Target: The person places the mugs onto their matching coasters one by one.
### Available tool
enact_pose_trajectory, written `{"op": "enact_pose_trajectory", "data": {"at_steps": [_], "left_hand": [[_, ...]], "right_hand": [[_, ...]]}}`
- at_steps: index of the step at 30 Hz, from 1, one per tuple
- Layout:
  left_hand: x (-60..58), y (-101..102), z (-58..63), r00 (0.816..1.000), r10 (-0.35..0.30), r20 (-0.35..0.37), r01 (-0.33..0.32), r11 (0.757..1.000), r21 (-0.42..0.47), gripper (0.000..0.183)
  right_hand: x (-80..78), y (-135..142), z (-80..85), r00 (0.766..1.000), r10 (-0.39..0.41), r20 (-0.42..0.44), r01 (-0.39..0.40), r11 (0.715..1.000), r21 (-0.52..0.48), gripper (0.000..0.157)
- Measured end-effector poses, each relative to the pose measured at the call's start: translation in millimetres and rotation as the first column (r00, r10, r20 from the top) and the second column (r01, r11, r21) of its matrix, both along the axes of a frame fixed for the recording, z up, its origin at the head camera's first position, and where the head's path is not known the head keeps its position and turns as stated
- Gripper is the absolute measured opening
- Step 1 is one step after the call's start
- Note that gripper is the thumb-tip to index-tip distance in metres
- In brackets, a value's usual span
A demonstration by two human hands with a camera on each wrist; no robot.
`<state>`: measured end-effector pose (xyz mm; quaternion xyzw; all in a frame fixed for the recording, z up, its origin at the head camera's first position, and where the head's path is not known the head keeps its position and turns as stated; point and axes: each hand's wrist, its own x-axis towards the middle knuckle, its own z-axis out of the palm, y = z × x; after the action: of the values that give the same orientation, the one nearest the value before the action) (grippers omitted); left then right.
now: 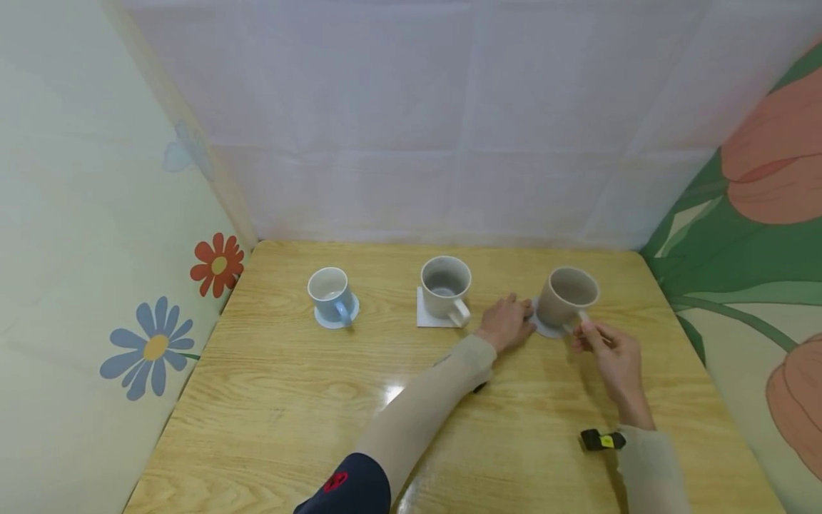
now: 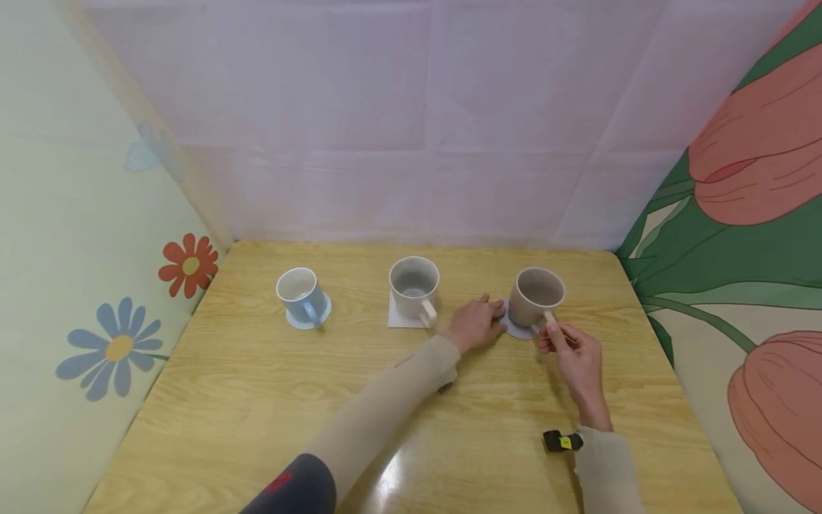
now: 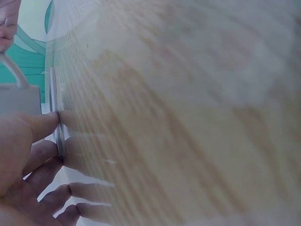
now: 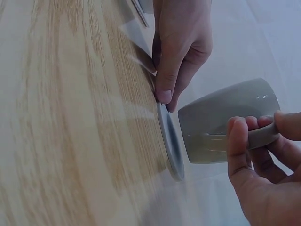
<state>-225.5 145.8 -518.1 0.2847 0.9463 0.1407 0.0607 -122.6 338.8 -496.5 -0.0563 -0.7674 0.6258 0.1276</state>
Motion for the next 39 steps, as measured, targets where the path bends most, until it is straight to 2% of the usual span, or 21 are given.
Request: {"op": "enact_pose_trajectory", "data": {"at_steps": [7, 14, 22, 27, 32, 39], "left_hand": [[1.7, -0.9, 2.7, 1.000, 0.000, 0.008, 0.000, 1.000, -0.010, 0.041], [3.0, -1.3, 3.0, 0.999, 0.006, 0.039, -0.006, 1.000, -0.007, 0.044], [2.4, -1.2, 2.2, 0.998, 0.028, 0.051, -0.029, 0.999, 0.014, 0.047], [3.0, -0.8, 1.9, 0.997, 0.034, 0.065, -0.036, 0.999, 0.020, 0.047], [2.8, -0.8, 0.8, 0.998, 0.029, 0.048, -0.029, 0.999, 0.014, 0.047], [2.8, -1.4, 2.0, 1.000, 0.009, 0.001, -0.009, 1.000, 0.003, 0.045]], "right_hand": [[-0.4, 1.1, -3.5, 1.000, 0.006, -0.006, -0.006, 1.000, -0.016, 0.035], [0.3, 1.1, -5.0, 1.000, -0.003, 0.007, 0.003, 0.999, 0.032, 0.036], [-0.5, -1.1, -6.7, 1.000, 0.013, 0.000, -0.013, 0.999, -0.029, 0.036], [-1.0, 0.1, -8.6, 1.000, 0.015, -0.002, -0.015, 1.000, -0.024, 0.036], [-1.2, 0.4, -9.9, 1.000, 0.009, 0.000, -0.009, 1.000, -0.003, 0.037], [-1.9, -1.3, -11.0, 1.000, -0.003, -0.013, 0.003, 0.999, -0.037, 0.036]]}}
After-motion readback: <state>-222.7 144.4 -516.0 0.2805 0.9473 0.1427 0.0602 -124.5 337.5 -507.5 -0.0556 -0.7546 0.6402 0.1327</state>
